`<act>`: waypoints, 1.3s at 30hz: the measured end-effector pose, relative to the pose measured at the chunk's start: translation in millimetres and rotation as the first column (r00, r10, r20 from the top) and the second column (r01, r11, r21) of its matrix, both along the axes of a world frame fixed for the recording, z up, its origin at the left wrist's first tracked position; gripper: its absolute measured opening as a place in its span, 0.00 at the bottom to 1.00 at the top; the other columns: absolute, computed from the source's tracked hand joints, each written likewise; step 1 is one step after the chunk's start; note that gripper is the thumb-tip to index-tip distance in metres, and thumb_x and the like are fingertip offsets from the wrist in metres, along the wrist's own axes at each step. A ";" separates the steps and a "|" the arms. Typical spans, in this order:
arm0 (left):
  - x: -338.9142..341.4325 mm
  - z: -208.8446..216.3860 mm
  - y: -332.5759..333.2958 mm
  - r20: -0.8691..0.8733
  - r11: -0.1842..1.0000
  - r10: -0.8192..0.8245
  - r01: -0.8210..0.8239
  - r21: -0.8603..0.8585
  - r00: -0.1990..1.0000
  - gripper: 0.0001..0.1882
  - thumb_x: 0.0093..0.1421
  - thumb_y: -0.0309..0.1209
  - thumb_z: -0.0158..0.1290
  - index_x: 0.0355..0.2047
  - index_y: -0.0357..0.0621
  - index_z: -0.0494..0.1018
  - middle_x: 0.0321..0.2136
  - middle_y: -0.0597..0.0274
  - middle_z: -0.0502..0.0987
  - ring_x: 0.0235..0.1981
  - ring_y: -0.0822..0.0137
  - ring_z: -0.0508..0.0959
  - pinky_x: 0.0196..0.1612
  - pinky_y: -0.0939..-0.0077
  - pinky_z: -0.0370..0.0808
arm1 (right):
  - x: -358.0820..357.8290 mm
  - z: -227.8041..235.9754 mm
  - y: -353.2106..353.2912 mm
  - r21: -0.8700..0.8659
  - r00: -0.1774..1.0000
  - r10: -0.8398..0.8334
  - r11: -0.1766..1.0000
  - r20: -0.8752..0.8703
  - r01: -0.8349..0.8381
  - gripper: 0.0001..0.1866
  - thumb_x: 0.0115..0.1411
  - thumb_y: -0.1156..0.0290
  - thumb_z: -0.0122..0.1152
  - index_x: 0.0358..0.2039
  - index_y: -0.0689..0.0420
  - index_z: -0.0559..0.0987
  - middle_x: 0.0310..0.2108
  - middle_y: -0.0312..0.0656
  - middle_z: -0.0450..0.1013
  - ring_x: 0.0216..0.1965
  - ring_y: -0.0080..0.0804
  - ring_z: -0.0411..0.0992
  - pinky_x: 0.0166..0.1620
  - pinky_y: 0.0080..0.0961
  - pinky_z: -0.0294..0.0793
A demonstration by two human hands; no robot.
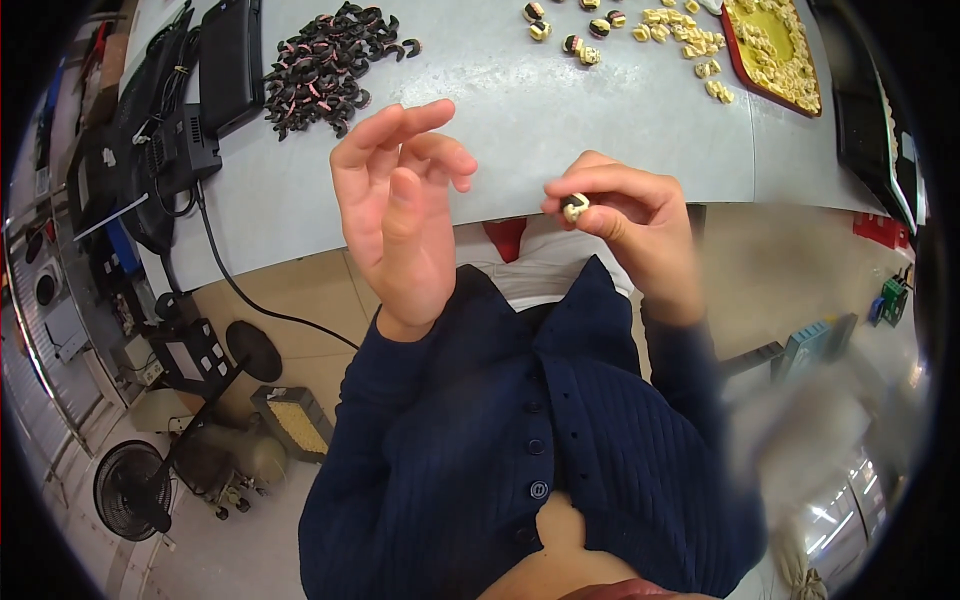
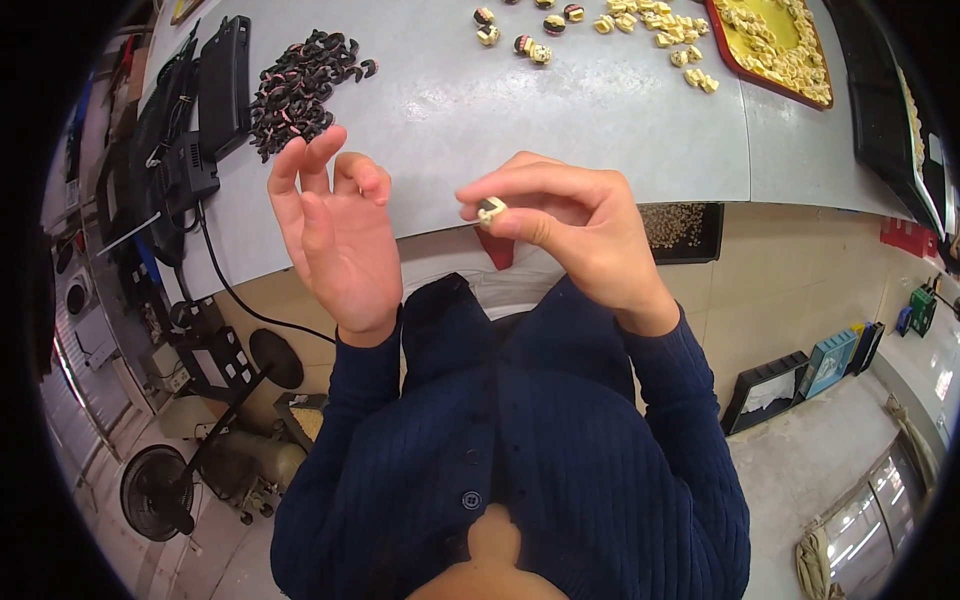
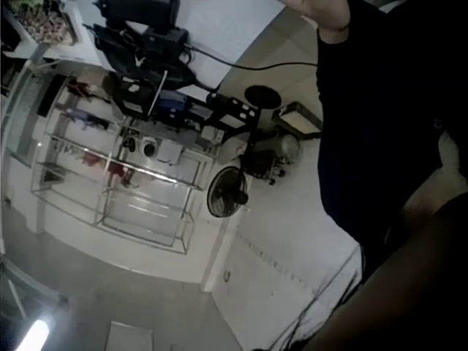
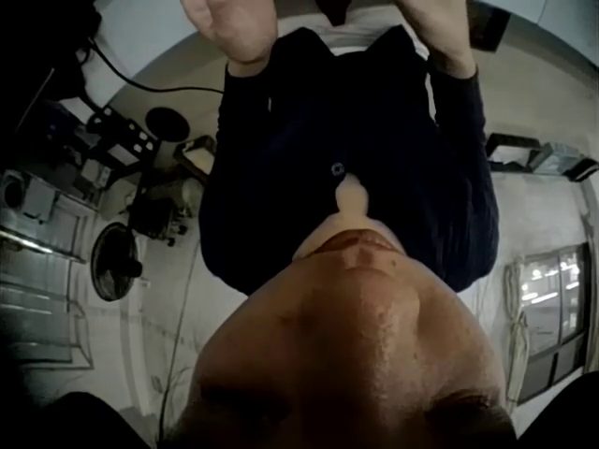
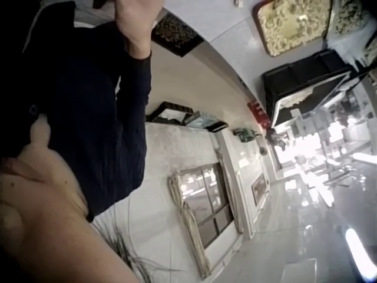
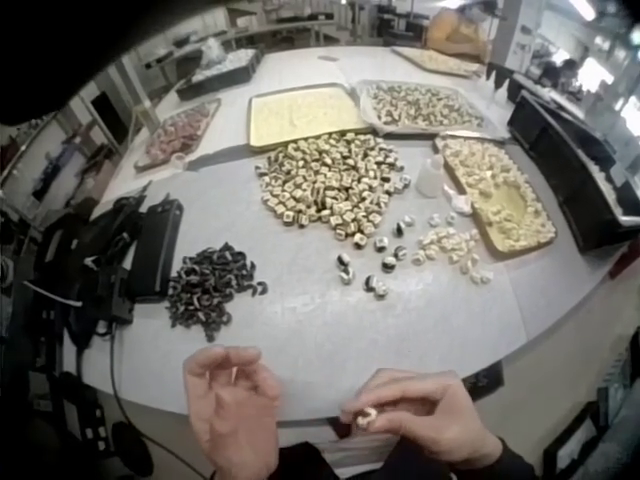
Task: Applying glue to small black plastic parts and attaching them to gold-colored circular components at a workbench.
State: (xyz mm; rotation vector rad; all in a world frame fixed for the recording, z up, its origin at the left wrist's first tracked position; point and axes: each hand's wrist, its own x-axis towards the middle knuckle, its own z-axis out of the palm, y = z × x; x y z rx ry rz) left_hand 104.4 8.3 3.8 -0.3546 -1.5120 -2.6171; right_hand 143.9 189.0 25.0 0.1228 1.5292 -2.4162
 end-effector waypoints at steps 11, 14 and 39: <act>-13.5 0.5 3.8 -0.043 0.695 -0.240 0.140 -0.705 0.970 0.17 0.58 0.22 0.50 0.49 0.34 0.66 0.49 0.51 0.69 0.52 0.60 0.69 0.55 0.68 0.66 | -32.4 -34.2 14.1 0.639 0.834 -0.152 0.575 -0.530 0.511 0.17 0.52 0.85 0.60 0.44 0.62 0.78 0.38 0.43 0.74 0.36 0.26 0.72 0.41 0.18 0.71; -29.3 -3.1 8.5 -0.204 0.448 -0.247 -0.075 -0.891 0.947 0.29 0.55 0.26 0.56 0.56 0.35 0.60 0.56 0.45 0.62 0.62 0.48 0.59 0.60 0.63 0.60 | -45.7 -31.3 6.8 0.645 0.774 -0.139 0.473 -0.617 0.599 0.19 0.52 0.83 0.59 0.46 0.57 0.78 0.42 0.44 0.74 0.34 0.29 0.74 0.38 0.21 0.74; -149.6 -9.1 125.6 -0.627 0.287 -0.530 -0.575 -0.766 0.571 0.07 0.51 0.27 0.56 0.29 0.40 0.71 0.33 0.58 0.72 0.41 0.56 0.71 0.46 0.65 0.68 | -38.9 -33.0 75.1 0.478 0.609 -0.393 0.386 -0.689 0.789 0.08 0.56 0.83 0.53 0.36 0.62 0.78 0.36 0.44 0.74 0.35 0.32 0.72 0.39 0.22 0.71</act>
